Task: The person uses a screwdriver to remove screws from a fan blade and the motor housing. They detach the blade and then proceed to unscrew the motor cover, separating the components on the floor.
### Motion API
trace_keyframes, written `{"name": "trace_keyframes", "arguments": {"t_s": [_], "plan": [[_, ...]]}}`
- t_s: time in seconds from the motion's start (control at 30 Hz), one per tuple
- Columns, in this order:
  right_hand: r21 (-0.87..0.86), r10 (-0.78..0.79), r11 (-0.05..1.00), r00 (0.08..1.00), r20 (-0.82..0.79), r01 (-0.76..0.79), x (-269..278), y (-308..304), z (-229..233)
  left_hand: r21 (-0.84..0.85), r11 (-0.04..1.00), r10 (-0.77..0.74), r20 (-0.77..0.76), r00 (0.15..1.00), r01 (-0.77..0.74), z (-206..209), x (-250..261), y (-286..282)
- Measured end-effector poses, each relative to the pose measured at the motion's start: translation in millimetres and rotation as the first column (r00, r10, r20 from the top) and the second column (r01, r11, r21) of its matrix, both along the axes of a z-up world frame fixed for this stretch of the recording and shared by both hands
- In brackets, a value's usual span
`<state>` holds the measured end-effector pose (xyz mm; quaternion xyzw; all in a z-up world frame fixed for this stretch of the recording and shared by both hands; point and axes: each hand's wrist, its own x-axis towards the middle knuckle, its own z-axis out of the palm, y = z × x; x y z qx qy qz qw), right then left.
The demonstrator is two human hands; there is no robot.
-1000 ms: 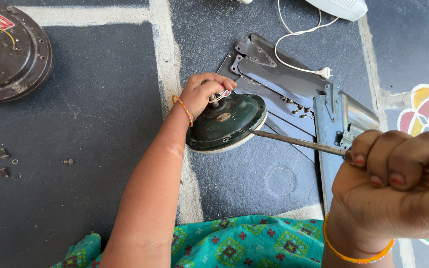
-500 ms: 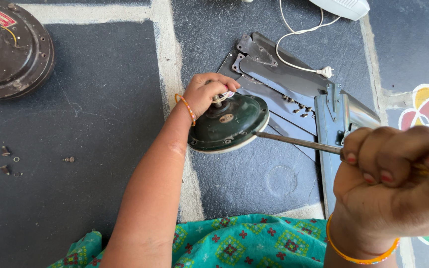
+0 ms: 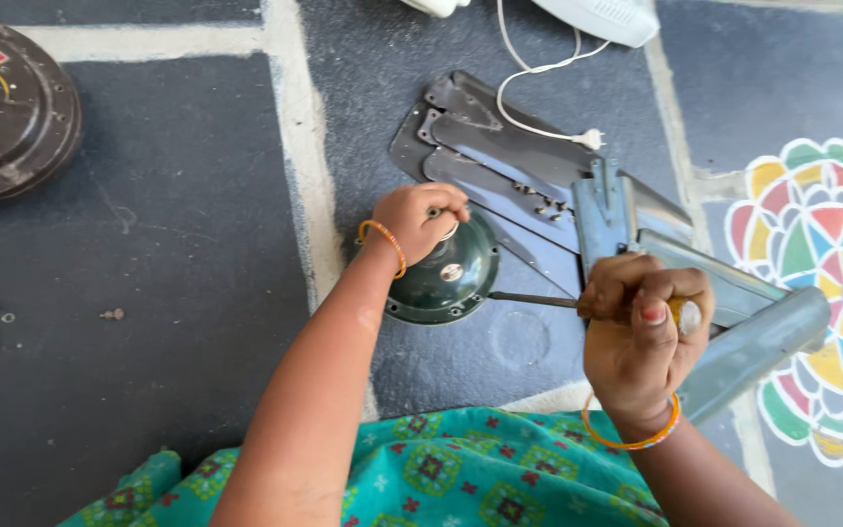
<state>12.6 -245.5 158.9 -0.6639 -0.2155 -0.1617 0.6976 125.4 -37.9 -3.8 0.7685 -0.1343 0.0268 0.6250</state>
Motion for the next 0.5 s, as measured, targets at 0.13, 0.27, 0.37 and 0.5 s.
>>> {"name": "trace_keyframes", "arguments": {"t_s": [0.13, 0.27, 0.37, 0.5], "plan": [[-0.062, -0.043, 0.997, 0.991, -0.129, 0.036, -15.6, -55.9, -0.7, -0.01, 0.999, 0.049, 0.1, 0.994, -0.048, 1.5, -4.3, 0.7], [-0.101, -0.054, 0.995, 0.934, -0.353, 0.019, -39.9, -111.8, -3.4, 0.103, 0.985, 0.118, 0.157, 0.981, -0.135, 1.2, -14.4, -2.4], [-0.497, -0.304, 0.864, 0.864, -0.401, 0.074, -51.5, -143.4, -7.8, 0.188, 0.967, 0.133, 0.214, 0.968, -0.174, 4.3, -20.3, -5.3], [-0.64, -0.417, 0.768, 0.736, -0.533, -0.027, -50.0, -163.1, -20.6, 0.261, 0.956, 0.072, 0.243, 0.967, -0.137, 11.6, -29.8, -11.7]]}}
